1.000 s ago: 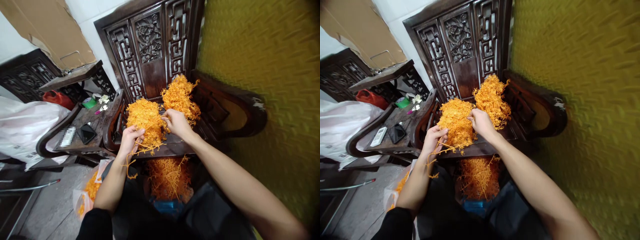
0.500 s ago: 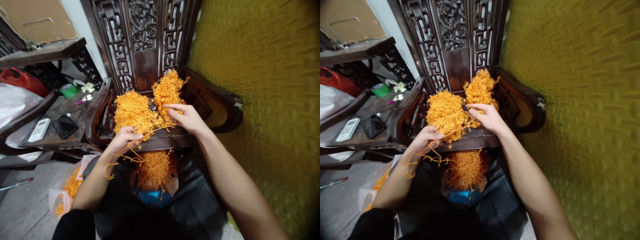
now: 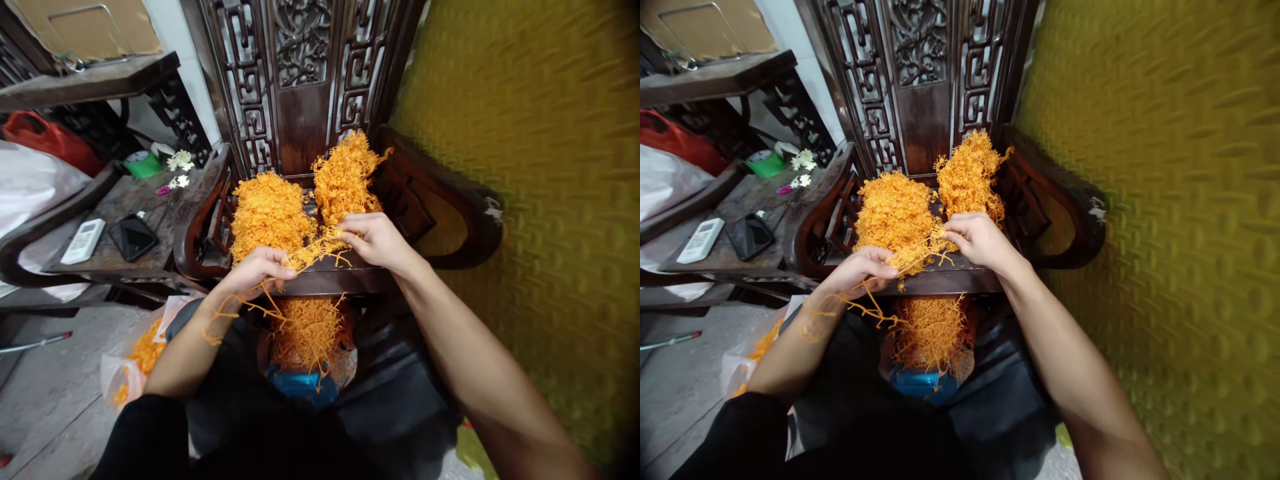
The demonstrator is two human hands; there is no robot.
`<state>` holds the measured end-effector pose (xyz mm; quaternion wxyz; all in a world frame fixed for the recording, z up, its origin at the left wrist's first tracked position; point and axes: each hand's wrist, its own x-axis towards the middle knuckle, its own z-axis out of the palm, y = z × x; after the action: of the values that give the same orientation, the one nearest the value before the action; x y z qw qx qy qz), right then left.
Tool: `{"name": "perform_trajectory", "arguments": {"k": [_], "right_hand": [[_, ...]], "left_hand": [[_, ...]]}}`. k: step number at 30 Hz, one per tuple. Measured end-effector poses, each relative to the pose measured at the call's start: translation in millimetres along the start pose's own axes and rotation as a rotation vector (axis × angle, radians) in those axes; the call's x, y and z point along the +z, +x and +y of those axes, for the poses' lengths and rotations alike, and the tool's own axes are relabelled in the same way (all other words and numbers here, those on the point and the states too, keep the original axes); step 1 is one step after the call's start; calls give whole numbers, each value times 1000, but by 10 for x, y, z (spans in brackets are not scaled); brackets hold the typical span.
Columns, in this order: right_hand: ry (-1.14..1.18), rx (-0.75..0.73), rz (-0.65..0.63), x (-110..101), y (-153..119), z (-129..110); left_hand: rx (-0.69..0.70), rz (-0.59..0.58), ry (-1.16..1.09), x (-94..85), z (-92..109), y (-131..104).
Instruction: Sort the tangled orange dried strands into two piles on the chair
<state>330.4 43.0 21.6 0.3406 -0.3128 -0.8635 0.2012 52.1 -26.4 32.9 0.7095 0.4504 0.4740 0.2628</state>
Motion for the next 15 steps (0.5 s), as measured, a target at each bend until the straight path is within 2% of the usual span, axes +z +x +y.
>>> {"name": "perform_trajectory", "arguments": {"k": [2,3,6,7,8,10,13,15], "right_hand": [[-48,25,40,-87,-38,116],[-74,64,101,-140,-74,173],[-11,325,393,-270,-208,266],[92,426,424,-281,-246,254],[209,515,402,-268,-273,221],[425,609,265,-184,-291,103],[595,614,91,-9,-242,-95],[614,599,-19,80,-181,-189]], "left_hand": [[-1,6,13,-70,17,-28],[6,6,13,-115,24,-51],[49,30,20,-236,39,-120],[60,37,35,-259,43,-133],[65,35,55,-269,47,-139],[69,10,95,-261,58,-129],[92,15,94,-229,72,-88],[101,33,64,-220,71,-56]]}}
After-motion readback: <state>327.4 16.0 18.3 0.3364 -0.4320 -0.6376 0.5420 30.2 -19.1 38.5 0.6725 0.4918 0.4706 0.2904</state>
